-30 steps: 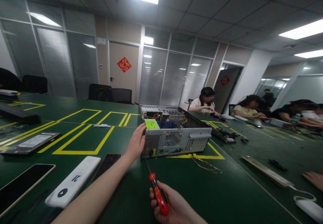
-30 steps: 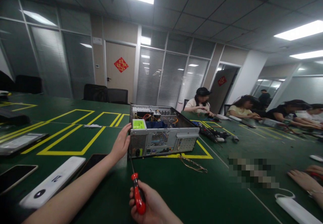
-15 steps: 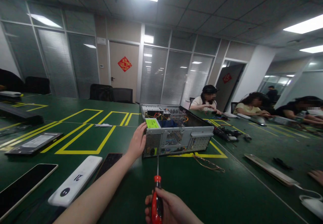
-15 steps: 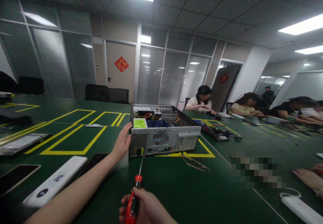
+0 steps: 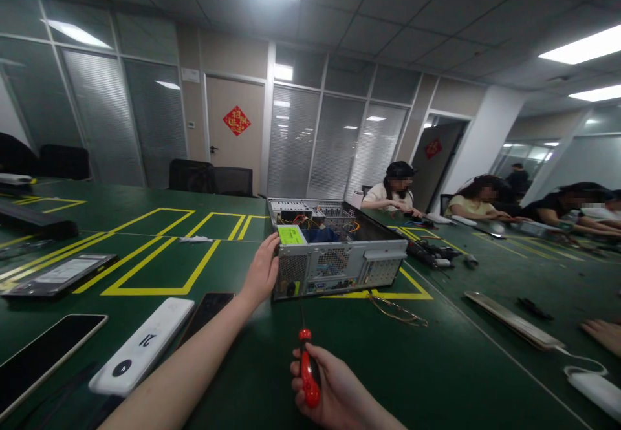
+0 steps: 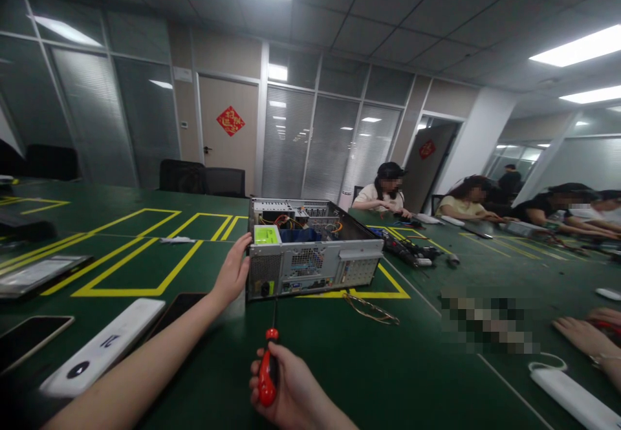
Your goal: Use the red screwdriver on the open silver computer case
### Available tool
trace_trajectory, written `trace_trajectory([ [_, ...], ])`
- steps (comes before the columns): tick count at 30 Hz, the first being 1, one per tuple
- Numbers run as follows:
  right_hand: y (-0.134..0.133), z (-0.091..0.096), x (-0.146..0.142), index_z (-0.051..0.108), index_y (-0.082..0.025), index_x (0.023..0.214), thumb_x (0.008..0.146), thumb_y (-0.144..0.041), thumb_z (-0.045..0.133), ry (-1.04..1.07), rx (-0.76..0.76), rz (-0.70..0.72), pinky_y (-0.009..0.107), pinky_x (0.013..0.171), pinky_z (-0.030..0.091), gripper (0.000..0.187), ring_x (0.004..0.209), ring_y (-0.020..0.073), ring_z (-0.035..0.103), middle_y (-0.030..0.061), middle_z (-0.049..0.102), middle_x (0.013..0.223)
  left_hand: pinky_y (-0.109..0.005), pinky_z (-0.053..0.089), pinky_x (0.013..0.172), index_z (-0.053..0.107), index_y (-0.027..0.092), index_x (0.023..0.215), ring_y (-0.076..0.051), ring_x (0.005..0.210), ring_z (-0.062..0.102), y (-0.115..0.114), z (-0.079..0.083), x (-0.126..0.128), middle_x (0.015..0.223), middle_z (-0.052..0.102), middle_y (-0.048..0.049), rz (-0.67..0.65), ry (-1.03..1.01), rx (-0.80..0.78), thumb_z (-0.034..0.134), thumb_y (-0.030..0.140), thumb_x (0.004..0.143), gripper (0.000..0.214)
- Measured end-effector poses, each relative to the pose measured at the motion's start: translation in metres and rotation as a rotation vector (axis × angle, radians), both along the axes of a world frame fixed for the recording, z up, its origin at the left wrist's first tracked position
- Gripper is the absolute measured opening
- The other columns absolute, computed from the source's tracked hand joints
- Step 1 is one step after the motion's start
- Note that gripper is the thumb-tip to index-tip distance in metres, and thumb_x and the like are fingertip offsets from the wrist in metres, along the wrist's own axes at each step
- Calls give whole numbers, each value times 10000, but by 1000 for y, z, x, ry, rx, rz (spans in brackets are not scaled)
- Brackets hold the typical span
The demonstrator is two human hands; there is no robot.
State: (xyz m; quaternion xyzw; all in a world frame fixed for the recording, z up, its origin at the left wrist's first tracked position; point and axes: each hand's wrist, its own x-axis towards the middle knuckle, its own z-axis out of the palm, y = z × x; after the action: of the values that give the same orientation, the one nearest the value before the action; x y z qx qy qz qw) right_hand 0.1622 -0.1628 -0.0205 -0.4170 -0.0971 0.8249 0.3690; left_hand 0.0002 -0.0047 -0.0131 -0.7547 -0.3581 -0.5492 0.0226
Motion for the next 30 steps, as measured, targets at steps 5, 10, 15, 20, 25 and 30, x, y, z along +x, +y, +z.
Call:
trace_trajectory([
  [5,3,-4,2,515,-149,895,872,-364,419,-8,19,-19,185,484,385,236,499,106,533,24,584,630,-463,289,1093,306,190,1350,-214,1319,329,0,0,0,1399,369,-114,8,11,-2,287,263,932,425],
  [10,3,-1,3,526,-149,904,874,-363,409,-34,12,-22,183,481,386,246,499,105,532,29,590,626,-456,289,1094,306,184,1347,-211,1324,322,0,-1,0,1401,367,-116,9,13,4,289,260,932,423],
  [15,1,-3,2,512,-162,957,885,-350,420,-91,25,-23,186,479,379,222,503,105,546,17,593,632,-445,295,1091,311,184,1348,-209,1320,328,0,-1,0,1400,372,-115,12,11,9,290,258,930,424],
  [20,0,-7,4,505,-185,999,845,-366,490,-135,49,-33,186,481,353,238,527,102,553,16,614,688,-445,297,1088,309,184,1349,-208,1316,333,1,0,0,1395,376,-118,5,10,20,288,254,930,425],
  [25,-2,2,11,520,-162,927,684,-154,501,37,124,55,262,664,435,244,678,136,612,58,650,823,-441,301,1087,306,190,1349,-210,1315,336,0,0,0,1394,379,-116,10,15,24,292,253,927,426],
  [30,-4,10,12,477,-169,1078,627,-36,589,48,246,137,340,804,428,483,739,143,631,83,654,929,-456,282,1095,299,189,1351,-211,1322,321,0,0,0,1398,365,-118,-7,7,11,287,255,930,426],
])
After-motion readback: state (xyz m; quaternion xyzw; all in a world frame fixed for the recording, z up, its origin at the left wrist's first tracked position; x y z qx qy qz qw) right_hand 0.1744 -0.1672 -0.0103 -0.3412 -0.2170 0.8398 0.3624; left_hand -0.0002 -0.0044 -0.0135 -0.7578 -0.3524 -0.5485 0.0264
